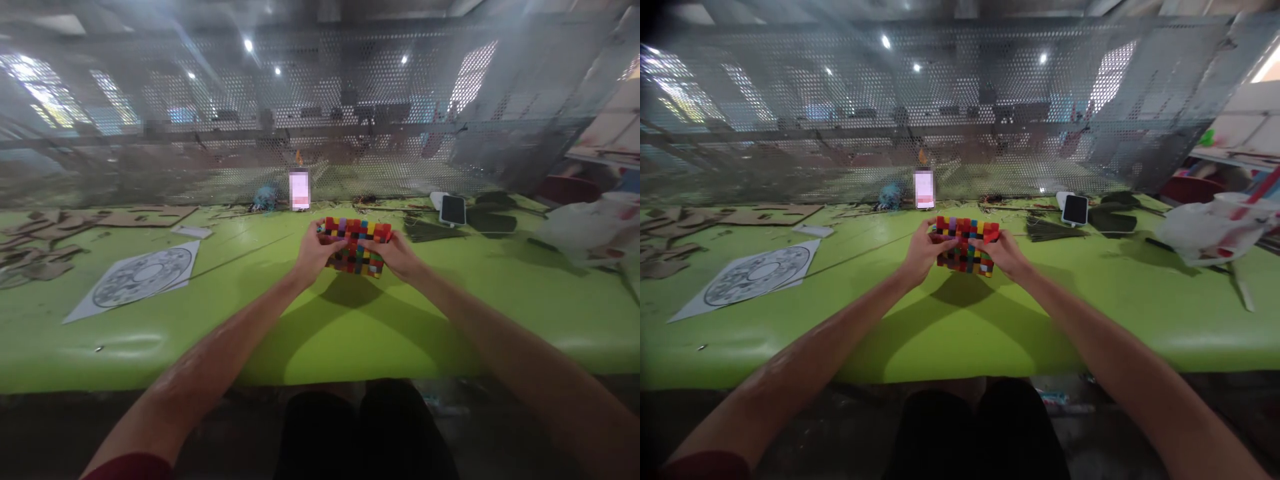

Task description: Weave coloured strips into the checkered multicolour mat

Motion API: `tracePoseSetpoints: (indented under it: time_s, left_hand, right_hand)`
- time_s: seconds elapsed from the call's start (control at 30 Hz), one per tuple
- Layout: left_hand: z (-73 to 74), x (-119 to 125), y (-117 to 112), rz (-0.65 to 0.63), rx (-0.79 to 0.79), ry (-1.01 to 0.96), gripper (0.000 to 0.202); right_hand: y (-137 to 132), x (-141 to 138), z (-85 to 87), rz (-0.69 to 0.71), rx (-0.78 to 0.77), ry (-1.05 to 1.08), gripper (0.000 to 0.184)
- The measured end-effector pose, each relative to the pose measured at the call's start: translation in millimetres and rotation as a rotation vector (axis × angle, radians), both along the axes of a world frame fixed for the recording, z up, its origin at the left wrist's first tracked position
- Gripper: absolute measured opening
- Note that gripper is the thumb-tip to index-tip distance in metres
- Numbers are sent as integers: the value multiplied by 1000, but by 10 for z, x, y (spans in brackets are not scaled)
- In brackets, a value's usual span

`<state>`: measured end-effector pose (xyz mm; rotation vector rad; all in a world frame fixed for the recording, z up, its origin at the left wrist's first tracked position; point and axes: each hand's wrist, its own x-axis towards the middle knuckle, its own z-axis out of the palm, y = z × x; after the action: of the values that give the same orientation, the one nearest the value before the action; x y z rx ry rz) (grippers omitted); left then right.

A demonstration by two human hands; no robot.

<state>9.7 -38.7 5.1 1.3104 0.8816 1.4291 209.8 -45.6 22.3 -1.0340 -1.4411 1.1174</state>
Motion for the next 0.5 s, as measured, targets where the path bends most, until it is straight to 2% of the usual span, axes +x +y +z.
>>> tracePoseSetpoints:
  time_s: [0.1,0.2,0.37,0.5]
  left_hand:
    - [13,26,-36,-24,-14,-28,54]
    - [28,56,-81,-51,3,-45,54]
    - [33,69,-100,-77,46,-33,53]
    - [57,70,-122,-41,97,20,48]
  right_hand:
    - [32,22,-13,-89,-44,73,37]
    - [47,14,-36,-186,-95,174,41]
    - [-13,-32,-2,-93,-10,183,32]
    - [-61,-60,34,-91,23,156,30]
